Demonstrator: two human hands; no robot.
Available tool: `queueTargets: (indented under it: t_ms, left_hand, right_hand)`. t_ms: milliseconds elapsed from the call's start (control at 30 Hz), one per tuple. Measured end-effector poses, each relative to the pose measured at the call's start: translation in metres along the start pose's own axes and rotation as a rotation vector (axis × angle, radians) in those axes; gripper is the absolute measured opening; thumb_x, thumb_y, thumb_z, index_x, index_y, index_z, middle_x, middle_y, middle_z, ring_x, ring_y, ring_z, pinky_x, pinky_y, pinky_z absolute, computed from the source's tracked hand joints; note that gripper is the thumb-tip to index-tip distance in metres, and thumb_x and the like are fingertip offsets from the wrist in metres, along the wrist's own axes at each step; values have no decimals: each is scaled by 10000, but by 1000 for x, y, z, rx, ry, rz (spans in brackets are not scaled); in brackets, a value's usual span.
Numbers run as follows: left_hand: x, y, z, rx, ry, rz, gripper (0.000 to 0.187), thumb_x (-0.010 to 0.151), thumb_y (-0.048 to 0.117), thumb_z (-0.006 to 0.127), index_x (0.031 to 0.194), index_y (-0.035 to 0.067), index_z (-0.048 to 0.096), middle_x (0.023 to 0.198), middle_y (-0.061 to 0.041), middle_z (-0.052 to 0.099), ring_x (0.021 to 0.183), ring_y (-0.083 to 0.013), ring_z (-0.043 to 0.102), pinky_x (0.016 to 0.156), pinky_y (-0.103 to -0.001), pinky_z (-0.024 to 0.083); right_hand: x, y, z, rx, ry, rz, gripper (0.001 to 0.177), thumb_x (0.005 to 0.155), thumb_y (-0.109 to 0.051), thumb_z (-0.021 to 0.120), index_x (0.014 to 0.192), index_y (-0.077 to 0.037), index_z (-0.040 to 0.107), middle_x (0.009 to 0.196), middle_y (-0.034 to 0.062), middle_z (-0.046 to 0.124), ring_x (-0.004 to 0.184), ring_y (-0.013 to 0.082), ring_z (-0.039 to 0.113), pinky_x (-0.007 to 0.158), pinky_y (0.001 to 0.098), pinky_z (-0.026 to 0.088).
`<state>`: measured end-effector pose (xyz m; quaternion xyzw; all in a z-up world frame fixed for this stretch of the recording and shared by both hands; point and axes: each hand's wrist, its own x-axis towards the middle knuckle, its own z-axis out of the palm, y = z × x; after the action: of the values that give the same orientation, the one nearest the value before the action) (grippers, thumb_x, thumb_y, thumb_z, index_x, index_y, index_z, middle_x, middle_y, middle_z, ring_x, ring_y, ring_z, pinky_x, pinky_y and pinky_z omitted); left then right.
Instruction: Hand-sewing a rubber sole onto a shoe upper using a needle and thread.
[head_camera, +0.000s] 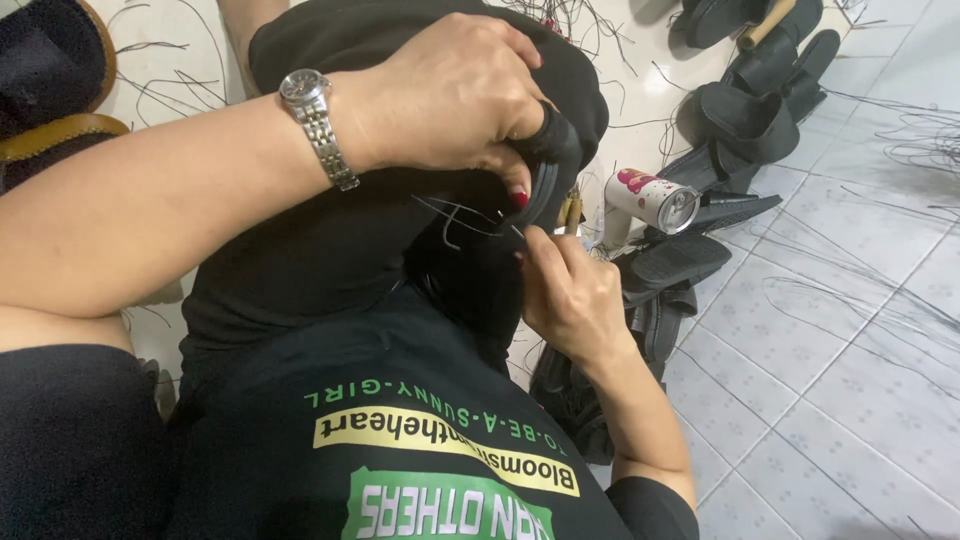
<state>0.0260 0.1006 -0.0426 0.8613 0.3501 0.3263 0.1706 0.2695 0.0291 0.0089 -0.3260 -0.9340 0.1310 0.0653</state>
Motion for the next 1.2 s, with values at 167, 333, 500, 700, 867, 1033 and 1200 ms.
queueTargets:
  t_ms: [167,333,500,700,867,1033,1200]
  left_hand:
    - [-8,5,4,83,32,-25,372,670,444,895,663,123,706,1007,25,749,911,-156,683,1099,-355,446]
    - [-43,65,-14,57,450,-60,276,968,240,832,931,3,695,1048,-119,655,950,-316,605,936,-474,447]
    - [-61,89,-17,211,174,-149,144,804,186,761,701,98,710,1078,-40,644,1016,-235,540,944,-398,372]
    - [-66,97,-27,-1587,42,-694,244,912,33,683,1153,11,719,1186,-100,742,630,-63,557,561,-177,487]
    - [-59,103,-23,-952,93,-853,151,901,87,712,1029,33,769,731,1,694,532,-39,520,462,-173,399]
    - [-54,92,-13,-570,81,-699,93,858,59,738,886,-29,753,755,-91,735,466,-130,604,409,-243,457]
    - [-45,94,-20,-796,-15,-696,205,853,48,692,1048,10,742,836,-54,752,550,-104,611,482,-226,482]
  right_hand:
    - [0,-1,-2,23,-13,53,279,893,23,704,1160,49,626,811,128,586,484,216,503,429,347,442]
    - [-2,-13,-15,-103,-33,141,311,923,-103,725,1210,-45,621,863,88,629,591,236,595,486,340,441]
    - [5,-35,-36,-301,-22,128,257,930,-105,731,1174,-74,658,933,51,627,654,198,599,553,307,445]
    - [2,-28,-23,-177,31,107,293,896,-32,717,1177,10,642,1083,147,674,806,259,672,694,324,529]
    - [2,-16,-25,-16,-6,78,326,875,15,718,1174,3,587,961,122,674,693,229,639,584,319,487]
    - [2,-8,-24,-45,-5,29,351,867,-4,768,1167,-43,589,977,87,673,704,223,642,587,327,492]
    - [-2,-29,-65,-258,-336,171,493,862,-67,659,1339,-178,610,791,33,499,456,177,500,422,326,420]
